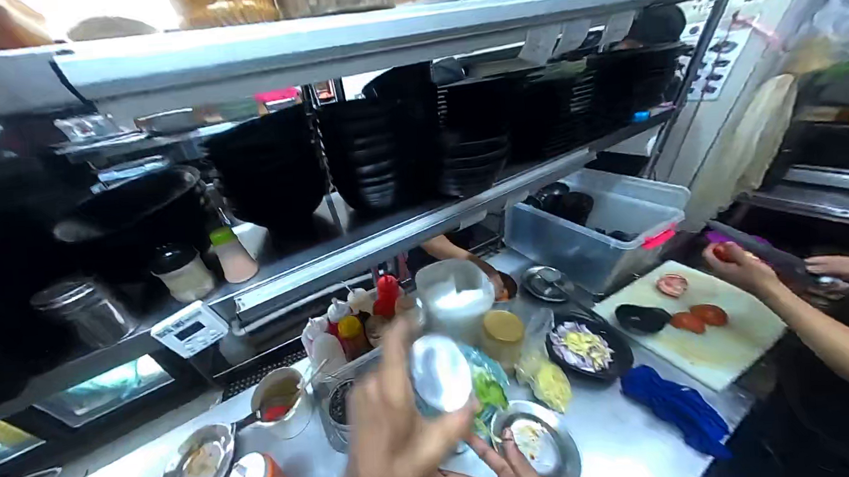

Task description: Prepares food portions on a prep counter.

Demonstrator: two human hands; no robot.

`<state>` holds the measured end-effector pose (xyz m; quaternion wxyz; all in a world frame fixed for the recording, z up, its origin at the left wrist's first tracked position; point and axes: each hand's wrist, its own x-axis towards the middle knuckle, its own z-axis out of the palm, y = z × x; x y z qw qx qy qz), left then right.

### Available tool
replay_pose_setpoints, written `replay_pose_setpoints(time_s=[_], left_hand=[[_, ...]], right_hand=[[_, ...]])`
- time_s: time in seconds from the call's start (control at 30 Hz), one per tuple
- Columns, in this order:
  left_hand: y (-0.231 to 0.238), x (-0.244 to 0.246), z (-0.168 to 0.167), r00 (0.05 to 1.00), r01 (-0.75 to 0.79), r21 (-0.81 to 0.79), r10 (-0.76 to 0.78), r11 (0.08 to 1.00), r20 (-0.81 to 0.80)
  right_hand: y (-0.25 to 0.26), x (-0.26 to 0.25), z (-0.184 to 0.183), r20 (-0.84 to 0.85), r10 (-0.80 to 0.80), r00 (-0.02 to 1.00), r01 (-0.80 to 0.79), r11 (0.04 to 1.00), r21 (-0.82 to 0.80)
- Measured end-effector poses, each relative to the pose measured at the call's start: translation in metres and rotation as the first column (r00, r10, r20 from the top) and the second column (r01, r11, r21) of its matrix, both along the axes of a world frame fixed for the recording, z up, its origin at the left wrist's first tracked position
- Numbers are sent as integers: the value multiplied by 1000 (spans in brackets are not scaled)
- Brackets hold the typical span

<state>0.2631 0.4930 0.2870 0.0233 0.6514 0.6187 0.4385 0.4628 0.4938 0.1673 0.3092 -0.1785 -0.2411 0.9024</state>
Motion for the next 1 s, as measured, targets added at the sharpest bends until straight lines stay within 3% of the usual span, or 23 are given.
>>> replay_pose_setpoints(time_s=[0.1,0.17,0.23,0.3,0.4,0.5,0.6,0.7,0.8,0.9,1.0], left_hand=[[-40,40,-69,996,27,-127,-16,992,85],[-51,41,-109,990,16,-136,4,991,143],[-63,33,-144,964,112,-158,-69,981,257],[-81,22,-175,931,194,-188,-120,963,346],[-117,-2,-205,861,109,-218,18,970,508],[-163,-33,-239,754,-106,-328,291,939,588],[-207,-55,-277,704,-201,-449,447,871,552],[-233,-73,-311,752,-137,-601,478,787,455],[-235,-94,-341,834,-91,-648,413,757,365],[-230,-120,-366,857,-182,-683,454,708,242],[-222,-145,-380,852,-262,-697,500,667,158]], right_hand=[[6,-2,2,-4,-65,998,64,986,-153],[7,1,-16,120,-66,991,88,979,-184],[1,2,-34,223,-48,974,99,969,-227],[-7,-10,-53,361,-146,921,233,950,-210],[-9,-29,-101,546,-440,713,417,892,175],[-11,-27,-151,595,-594,541,197,777,597],[-9,-24,-175,574,-642,508,255,748,612],[-12,-23,-178,605,-601,522,198,775,600],[-6,-27,-174,593,-603,534,337,795,505],[4,-27,-173,617,-597,512,147,769,623],[15,-36,-171,588,-607,534,298,786,541]])
